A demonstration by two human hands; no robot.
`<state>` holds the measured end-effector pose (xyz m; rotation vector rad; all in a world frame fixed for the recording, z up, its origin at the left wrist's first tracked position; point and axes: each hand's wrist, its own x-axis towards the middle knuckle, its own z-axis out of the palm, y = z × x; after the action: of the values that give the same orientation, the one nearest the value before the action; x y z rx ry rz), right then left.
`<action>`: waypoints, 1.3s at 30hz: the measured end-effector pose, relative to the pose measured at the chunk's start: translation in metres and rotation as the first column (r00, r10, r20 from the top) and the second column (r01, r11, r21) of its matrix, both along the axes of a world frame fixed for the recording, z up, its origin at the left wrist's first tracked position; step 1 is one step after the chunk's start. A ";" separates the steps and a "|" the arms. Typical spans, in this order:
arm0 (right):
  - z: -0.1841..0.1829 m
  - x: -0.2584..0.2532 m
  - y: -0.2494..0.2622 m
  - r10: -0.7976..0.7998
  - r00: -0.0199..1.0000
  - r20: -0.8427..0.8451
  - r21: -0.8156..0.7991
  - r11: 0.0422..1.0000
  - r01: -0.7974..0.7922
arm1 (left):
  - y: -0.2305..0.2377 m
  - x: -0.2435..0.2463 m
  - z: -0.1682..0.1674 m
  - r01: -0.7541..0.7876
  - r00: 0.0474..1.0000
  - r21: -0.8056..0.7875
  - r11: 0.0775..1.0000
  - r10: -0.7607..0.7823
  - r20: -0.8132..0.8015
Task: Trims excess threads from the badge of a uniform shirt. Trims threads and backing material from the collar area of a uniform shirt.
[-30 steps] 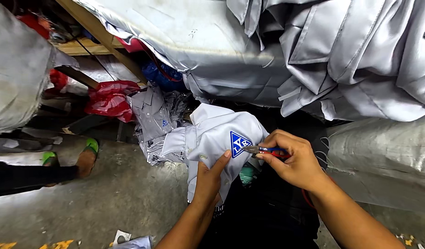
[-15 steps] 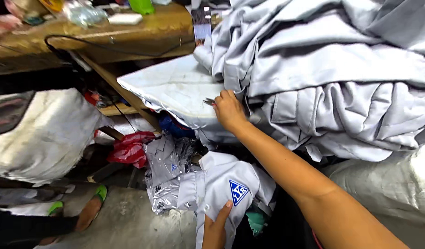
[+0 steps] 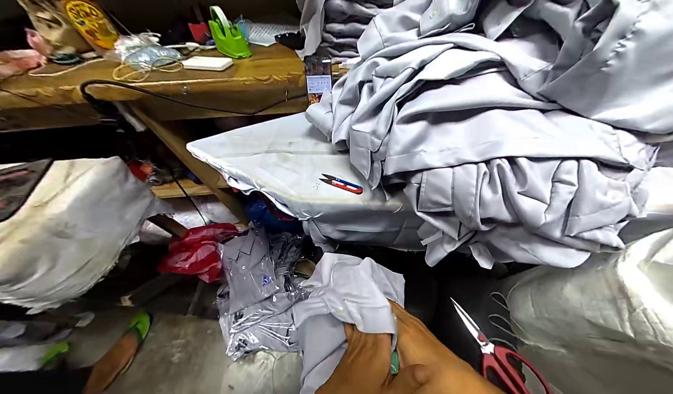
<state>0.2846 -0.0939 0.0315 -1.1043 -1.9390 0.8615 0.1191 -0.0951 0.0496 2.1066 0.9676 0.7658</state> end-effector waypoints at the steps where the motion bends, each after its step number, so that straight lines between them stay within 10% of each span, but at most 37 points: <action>1: -0.004 0.001 0.001 -0.041 0.997 -0.064 0.016 0.999 0.042 | 0.004 0.002 0.003 0.022 0.997 0.072 0.997 -0.016 -0.082; 5: -0.010 0.006 0.007 -0.187 0.893 -0.409 -0.219 0.970 0.103 | 0.034 -0.012 0.018 0.071 0.991 0.144 0.987 -0.053 -0.126; 10: -0.015 0.028 0.019 -0.420 0.245 -0.874 -0.485 0.708 -0.514 | 0.088 -0.045 -0.008 0.387 0.873 -0.298 0.873 -0.243 0.422; 12: -0.026 0.031 0.027 -0.497 0.178 -0.849 -0.510 0.684 -0.522 | 0.086 -0.046 -0.026 0.466 0.824 -0.370 0.804 -0.242 0.513; 16: -0.030 0.028 0.033 -0.555 0.632 -0.541 -0.682 0.729 0.056 | 0.067 -0.032 -0.038 0.230 0.882 -0.519 0.823 0.048 0.468; 19: -0.041 0.025 0.024 -0.537 0.839 -0.082 -0.017 0.843 0.538 | 0.061 -0.010 -0.032 -0.094 0.827 -0.649 0.755 0.422 0.371; 22: -0.026 0.010 0.008 -0.469 0.883 0.020 0.259 0.855 0.449 | 0.058 0.012 -0.027 -0.237 0.743 -0.632 0.738 0.557 0.371; 30: -0.029 0.003 0.002 -0.375 0.925 0.063 0.157 0.919 0.362 | 0.047 0.012 -0.011 0.089 0.806 -0.667 0.740 0.340 0.484; 34: -0.026 0.027 0.004 -0.314 0.942 -0.121 0.056 0.945 0.322 | 0.052 -0.009 -0.003 -0.270 0.958 0.033 0.962 0.265 0.109; 36: -0.017 0.034 0.003 -0.220 0.958 -0.183 0.064 0.970 0.235 | 0.059 -0.009 0.010 -0.170 0.984 0.270 0.948 0.180 -0.011; 39: 0.002 0.040 -0.001 -0.118 0.960 -0.254 0.131 0.979 0.155 | 0.068 0.001 0.005 0.111 0.993 0.219 0.969 -0.098 -0.068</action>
<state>0.3242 -0.0953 0.0338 -0.9811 -1.6731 0.7274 0.1200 -0.0271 0.0547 2.3642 0.8241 0.7953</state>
